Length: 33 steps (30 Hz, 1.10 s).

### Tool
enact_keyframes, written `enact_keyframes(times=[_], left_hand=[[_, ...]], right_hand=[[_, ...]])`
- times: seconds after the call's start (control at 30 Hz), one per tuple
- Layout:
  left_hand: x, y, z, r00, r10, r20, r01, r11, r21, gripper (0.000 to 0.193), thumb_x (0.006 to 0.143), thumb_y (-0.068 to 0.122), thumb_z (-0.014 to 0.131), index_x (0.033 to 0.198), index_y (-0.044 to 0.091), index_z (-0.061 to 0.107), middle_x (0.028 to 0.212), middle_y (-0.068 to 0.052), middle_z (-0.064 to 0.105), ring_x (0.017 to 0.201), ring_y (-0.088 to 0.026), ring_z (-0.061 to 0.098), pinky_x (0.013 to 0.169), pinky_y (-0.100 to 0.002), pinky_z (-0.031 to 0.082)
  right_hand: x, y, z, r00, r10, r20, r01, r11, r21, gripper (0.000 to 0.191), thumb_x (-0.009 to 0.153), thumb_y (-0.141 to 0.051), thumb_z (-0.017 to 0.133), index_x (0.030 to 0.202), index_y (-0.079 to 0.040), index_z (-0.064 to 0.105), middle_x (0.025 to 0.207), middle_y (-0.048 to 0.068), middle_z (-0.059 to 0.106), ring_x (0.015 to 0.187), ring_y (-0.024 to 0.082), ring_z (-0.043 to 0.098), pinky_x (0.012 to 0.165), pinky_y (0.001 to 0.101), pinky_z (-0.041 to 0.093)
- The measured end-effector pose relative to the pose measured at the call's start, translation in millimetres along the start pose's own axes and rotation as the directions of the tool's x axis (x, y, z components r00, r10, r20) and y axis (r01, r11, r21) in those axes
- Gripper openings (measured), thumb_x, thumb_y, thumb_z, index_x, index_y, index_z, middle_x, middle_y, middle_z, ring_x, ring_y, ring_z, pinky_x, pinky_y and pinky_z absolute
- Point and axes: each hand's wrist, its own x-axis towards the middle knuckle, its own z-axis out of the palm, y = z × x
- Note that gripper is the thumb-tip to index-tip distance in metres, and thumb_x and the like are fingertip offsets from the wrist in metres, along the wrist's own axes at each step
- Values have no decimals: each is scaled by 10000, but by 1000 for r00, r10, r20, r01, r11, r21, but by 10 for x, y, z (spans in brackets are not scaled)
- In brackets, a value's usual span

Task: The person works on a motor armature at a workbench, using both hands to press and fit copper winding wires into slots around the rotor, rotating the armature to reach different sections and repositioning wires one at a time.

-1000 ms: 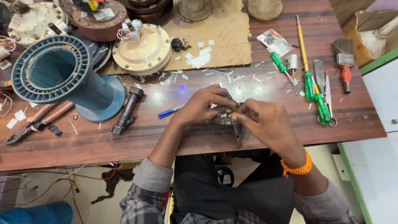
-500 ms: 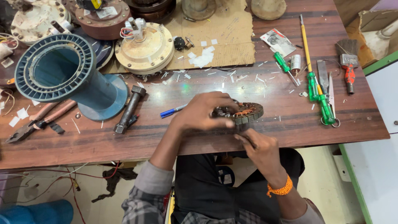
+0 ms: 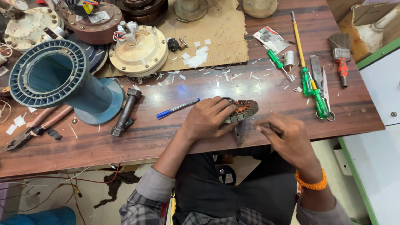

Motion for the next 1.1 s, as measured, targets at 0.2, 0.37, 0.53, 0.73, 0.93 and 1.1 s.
enact_keyframes(times=[0.2,0.37,0.53,0.73,0.93,1.1], left_hand=[[-5,0,-8,999,37,-38,-35,998,46,469,849,344,846,1164,37,685,1037,-65,679,907,-238,663,756,-372,556],[-6,9,-8,1000,6,-19,-6,1000,13,421,835,329,824,1126,50,701,1002,-49,684,842,-237,646,708,-376,545],[-6,-27,-12,949,-313,50,315,913,-259,362,901,404,747,1107,107,730,973,-39,720,846,-256,673,743,-384,540],[173,-121,215,772,-619,141,602,643,-473,506,826,405,781,1201,72,709,1046,-99,764,945,-287,683,824,-386,533],[289,-233,282,769,-528,360,625,502,-598,329,834,322,773,1028,57,760,1026,-91,765,975,-239,743,887,-370,572],[160,-284,42,888,-368,275,459,686,-565,178,840,202,803,1008,144,810,1049,-30,777,1014,-190,678,898,-346,550]], right_hand=[[406,-62,175,999,2,-37,-1,1000,21,79,910,-57,740,974,-35,698,823,97,706,617,208,638,559,352,476],[657,35,202,999,31,5,-31,998,-51,106,907,-100,748,995,-45,726,802,123,707,628,244,669,570,375,493],[837,91,237,997,-11,79,16,997,-70,123,896,-169,760,989,-89,745,847,121,746,730,258,741,618,368,546],[877,67,207,998,-22,58,30,990,-140,159,880,-219,792,967,-92,748,842,130,737,761,295,737,633,399,540],[853,-72,143,980,185,66,-178,978,-110,202,864,-243,805,933,-61,749,663,135,674,579,229,660,537,378,482],[587,-200,32,929,304,213,-307,951,-20,219,858,-279,818,902,-70,768,543,117,554,509,156,450,467,403,376]])
